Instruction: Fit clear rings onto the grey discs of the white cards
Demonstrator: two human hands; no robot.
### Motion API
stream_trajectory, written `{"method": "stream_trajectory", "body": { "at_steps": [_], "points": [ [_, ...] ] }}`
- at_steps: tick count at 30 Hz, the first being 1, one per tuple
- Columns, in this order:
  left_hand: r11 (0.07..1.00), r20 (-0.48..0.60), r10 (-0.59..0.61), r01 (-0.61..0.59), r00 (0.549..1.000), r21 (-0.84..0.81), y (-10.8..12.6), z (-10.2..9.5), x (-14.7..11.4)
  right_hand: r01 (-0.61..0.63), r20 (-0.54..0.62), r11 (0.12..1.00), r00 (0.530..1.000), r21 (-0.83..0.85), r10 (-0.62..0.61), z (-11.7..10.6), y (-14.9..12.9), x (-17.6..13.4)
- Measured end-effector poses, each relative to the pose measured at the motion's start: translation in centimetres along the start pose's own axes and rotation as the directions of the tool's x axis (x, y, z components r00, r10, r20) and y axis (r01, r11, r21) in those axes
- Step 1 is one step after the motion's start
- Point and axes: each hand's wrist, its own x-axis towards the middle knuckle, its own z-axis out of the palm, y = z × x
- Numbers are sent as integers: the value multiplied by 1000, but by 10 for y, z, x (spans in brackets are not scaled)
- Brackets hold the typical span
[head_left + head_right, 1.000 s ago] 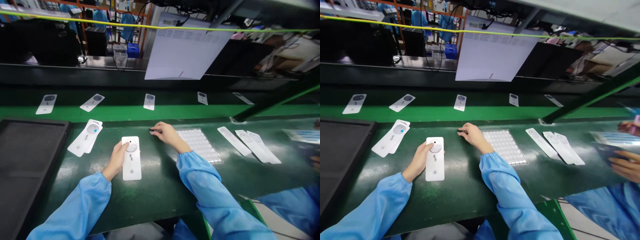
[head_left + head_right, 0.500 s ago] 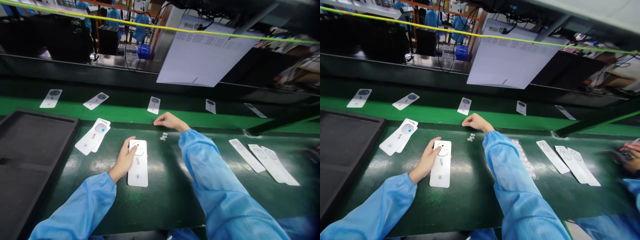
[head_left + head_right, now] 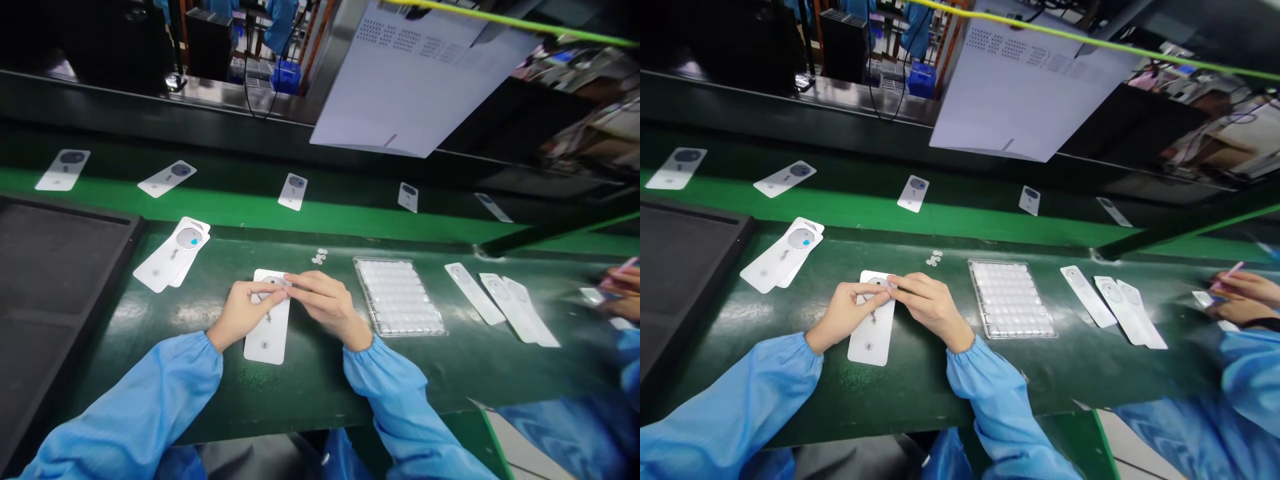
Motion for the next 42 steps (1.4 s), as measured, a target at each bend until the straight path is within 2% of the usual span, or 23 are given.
{"method": "stream_trajectory", "body": {
  "at_steps": [3,7,14,16,19,22,24,28,32,35,38,42],
  "points": [
    [999,6,-16,17,1000,-39,-2,0,1,-95,-49,995,994,24,96,3,-4,-1],
    [998,-12,-19,18,1000,-68,-3,0,1,-299,-150,948,938,114,314,6,-19,1],
    [998,-12,57,-57,998,18,2,0,0,-455,-87,852,867,260,490,12,-35,5],
    [997,-4,65,-65,998,43,4,0,0,-428,-110,880,884,205,455,11,-33,4],
    [998,7,43,-43,999,47,4,0,1,-237,-137,970,964,-50,229,7,-27,1],
    [999,17,20,-20,1000,35,2,0,1,-48,-82,971,996,-235,29,2,-23,-3],
    [1000,42,3,-3,999,1,-1,0,1,20,-43,966,999,-258,-32,-2,-22,-4],
    [994,99,-45,55,994,-96,-1,-1,-1,80,-6,966,996,-244,-84,-8,-22,-7],
    [996,92,-46,53,995,-74,1,-1,-1,119,42,964,993,-238,-112,-10,-21,-8],
    [996,61,-57,62,996,-69,2,-1,-1,31,-72,968,996,-249,-50,-4,-22,-5],
    [999,26,-22,23,999,-37,3,-1,-2,-155,-195,975,973,-161,123,3,-28,2],
    [1000,37,29,-29,999,7,3,-1,-2,-357,-189,934,916,12,353,7,-37,8]
  ]
}}
